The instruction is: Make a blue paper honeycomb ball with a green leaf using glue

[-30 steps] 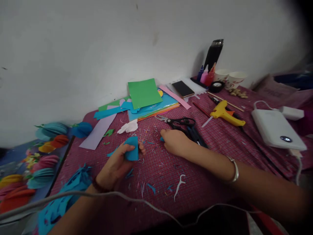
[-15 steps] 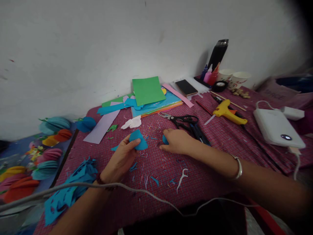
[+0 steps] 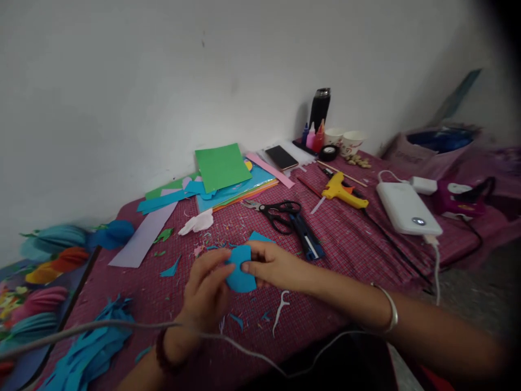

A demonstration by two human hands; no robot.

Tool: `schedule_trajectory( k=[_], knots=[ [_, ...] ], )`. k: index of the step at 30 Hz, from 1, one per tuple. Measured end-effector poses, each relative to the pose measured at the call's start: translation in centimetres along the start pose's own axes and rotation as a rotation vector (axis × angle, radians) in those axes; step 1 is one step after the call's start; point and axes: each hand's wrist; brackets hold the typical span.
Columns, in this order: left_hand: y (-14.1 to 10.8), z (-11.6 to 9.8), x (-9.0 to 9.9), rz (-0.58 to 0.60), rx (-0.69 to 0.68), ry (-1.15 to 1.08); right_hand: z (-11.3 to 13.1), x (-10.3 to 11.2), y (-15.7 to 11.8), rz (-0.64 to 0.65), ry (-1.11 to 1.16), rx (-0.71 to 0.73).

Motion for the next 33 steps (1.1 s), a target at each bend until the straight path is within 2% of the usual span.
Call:
schedule_trajectory(
  k=[3, 5, 7, 9, 11, 12, 15, 17, 21, 24, 28, 33],
  knots=[
    [0.1, -0.7, -0.8, -0.108, 0.480, -0.298, -0.9, 0.2, -0.2, -0.118, -0.063, 0.026],
    [0.5, -1.5, -1.3, -0.070, 0.719, -0.470, -1.4, 0.0, -0.3, -0.164, -0.122, 0.043],
    [0.8, -2.1, -1.9, -0.037, 0.823, -0.492, -1.6, -0.1, -0.5, -0.160, -0.142, 0.045],
    [0.9, -2.3, -2.4, -0.051, 0.895, -0.472, -1.5, 0.2, -0.9, -0.062, -0.096, 0.020],
    [0.7, -1.8, -2.7, -0.191, 1.015, -0.503, -1.2, 1.3, -1.0, 0.019, -0.060, -0.012],
    [0.6, -1.4, -2.7, -0.297, 1.104, -0.546, -1.1, 2.2, -1.0, -0.002, -0.079, -0.021],
    [0.7, -0.1, -2.3, -0.584, 1.399, -0.789, -1.1, 5.3, -0.2, -0.250, -0.336, -0.054],
    [1.2, 0.4, -2.1, -0.655, 1.538, -0.954, -1.5, 6.9, 0.6, -0.286, -0.551, -0.086],
    [2.2, 0.2, -2.5, -0.696, 1.605, -1.069, -2.1, 7.8, 2.3, -0.211, -0.752, -0.096],
    [2.3, 0.2, -3.2, -0.633, 1.593, -1.121, -2.2, 7.3, 3.2, -0.164, -0.823, -0.103],
    [1.9, 0.9, -3.7, -0.541, 1.512, -1.183, -2.1, 6.4, 3.8, -0.096, -0.880, -0.107],
    [1.2, 1.6, -3.8, -0.489, 1.463, -1.239, -2.6, 6.1, 4.3, -0.146, -0.885, -0.187]
  ],
)
Point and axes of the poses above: each hand's wrist, its own y-axis towards the middle knuckle, its own x-axis out of the back of the hand, z = x × y, and after that the axes turned 12 degrees about -y, right-handed
